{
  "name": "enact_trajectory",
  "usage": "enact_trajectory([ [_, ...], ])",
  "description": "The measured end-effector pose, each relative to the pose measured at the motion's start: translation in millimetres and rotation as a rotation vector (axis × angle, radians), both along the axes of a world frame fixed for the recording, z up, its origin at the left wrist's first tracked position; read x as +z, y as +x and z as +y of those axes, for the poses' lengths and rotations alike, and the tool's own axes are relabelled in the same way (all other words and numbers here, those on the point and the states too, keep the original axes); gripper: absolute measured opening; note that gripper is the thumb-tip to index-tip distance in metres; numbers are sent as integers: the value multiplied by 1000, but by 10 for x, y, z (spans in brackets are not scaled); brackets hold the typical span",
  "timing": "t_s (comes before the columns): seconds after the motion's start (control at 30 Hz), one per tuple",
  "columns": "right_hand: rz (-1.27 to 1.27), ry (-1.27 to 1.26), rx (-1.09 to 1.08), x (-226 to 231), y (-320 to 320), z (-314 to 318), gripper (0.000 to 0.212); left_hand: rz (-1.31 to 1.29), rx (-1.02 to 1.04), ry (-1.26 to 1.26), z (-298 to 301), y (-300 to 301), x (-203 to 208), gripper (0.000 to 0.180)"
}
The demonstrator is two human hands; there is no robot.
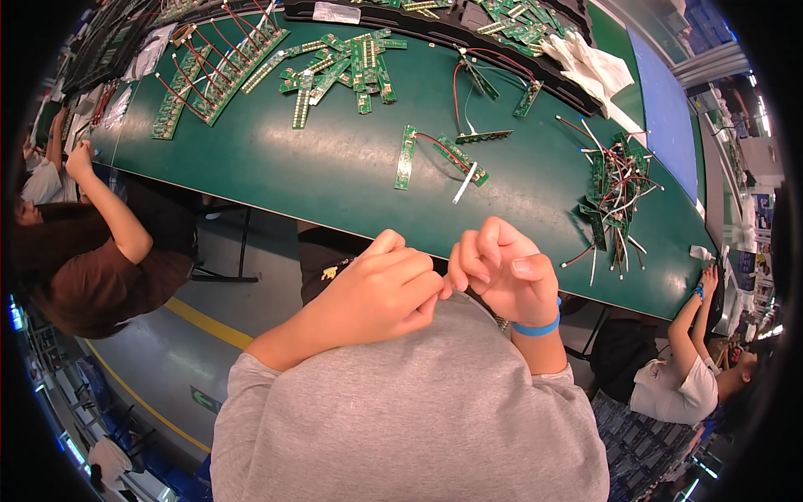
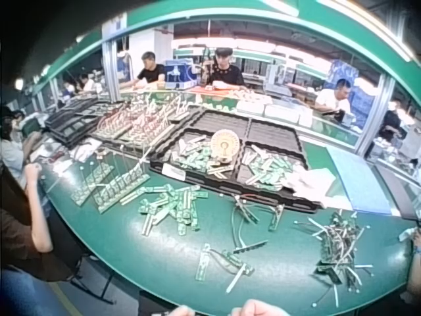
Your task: The person connects wires to circuit boards by hand and sets the assembled circuit boards on the table.
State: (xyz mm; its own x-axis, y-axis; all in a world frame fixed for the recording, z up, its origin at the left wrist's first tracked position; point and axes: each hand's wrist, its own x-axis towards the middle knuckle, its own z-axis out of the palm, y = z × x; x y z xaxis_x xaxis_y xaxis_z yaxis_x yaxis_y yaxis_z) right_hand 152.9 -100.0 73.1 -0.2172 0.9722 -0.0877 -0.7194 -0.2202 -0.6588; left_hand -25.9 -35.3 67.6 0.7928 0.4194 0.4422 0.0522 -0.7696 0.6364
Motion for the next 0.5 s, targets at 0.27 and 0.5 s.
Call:
enact_trajectory([
  [0.27, 52, -3, 30, -8, 10, 14, 23, -50, -62, -31, 26, 9, -7, 15],
  [0.5, 123, 21, 34, -29, 16, 36, 23, -140, -43, -95, 18, 34, -18, 18],
])
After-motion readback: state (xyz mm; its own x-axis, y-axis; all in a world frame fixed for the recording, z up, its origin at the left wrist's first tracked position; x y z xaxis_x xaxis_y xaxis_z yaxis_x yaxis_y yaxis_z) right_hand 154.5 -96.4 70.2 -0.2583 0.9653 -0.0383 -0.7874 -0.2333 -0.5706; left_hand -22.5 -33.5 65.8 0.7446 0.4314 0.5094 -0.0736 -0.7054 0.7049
